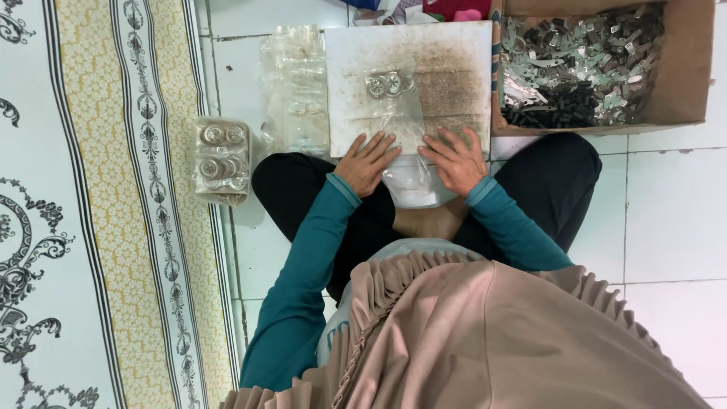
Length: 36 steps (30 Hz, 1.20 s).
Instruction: Packaging small metal decorative pieces into individual plastic bags.
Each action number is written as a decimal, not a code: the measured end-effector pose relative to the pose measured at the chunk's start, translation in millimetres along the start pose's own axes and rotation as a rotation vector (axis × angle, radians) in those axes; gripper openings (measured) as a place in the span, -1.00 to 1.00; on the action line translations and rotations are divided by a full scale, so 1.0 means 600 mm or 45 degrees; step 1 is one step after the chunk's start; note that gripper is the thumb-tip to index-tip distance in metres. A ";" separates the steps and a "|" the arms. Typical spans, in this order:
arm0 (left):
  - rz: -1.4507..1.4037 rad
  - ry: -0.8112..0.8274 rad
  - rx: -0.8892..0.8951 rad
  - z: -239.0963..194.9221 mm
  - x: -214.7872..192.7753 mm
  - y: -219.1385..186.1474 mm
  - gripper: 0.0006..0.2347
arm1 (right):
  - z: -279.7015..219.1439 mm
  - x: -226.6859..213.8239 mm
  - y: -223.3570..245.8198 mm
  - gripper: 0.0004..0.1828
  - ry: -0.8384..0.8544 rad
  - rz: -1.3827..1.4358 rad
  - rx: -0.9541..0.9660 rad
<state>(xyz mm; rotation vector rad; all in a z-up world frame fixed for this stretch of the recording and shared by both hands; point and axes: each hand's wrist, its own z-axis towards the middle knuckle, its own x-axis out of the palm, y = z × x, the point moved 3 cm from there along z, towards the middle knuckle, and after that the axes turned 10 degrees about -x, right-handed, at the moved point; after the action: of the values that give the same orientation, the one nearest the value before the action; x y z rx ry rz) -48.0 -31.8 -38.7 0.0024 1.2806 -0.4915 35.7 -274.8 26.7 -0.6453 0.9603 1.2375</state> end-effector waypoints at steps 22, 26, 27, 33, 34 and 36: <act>-0.924 -0.050 -0.792 0.052 -0.012 0.001 -0.73 | 0.033 0.094 -0.067 -0.69 -0.286 0.906 0.800; -0.956 -0.241 -1.070 0.059 -0.001 0.004 -0.75 | 0.012 0.155 -0.084 -0.68 -0.235 0.867 1.218; -0.931 -0.277 -1.095 0.058 0.001 0.005 -0.72 | 0.020 0.154 -0.081 -0.47 -0.220 0.839 1.313; -0.954 -0.264 -1.076 0.053 -0.080 -0.041 -0.41 | 0.066 0.101 -0.051 -0.06 -0.346 0.769 1.186; -0.954 -0.265 -1.080 0.048 -0.082 -0.043 -0.41 | 0.073 0.087 -0.045 -0.06 -0.342 0.770 1.185; -0.843 -0.306 -1.028 0.040 -0.090 -0.050 -0.43 | 0.087 0.058 -0.031 -0.18 -0.385 0.891 1.092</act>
<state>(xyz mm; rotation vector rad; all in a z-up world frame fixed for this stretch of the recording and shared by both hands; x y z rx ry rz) -47.2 -46.2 25.7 -1.1516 1.1473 -0.4793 67.9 -218.5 19.6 0.5864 1.3685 1.2951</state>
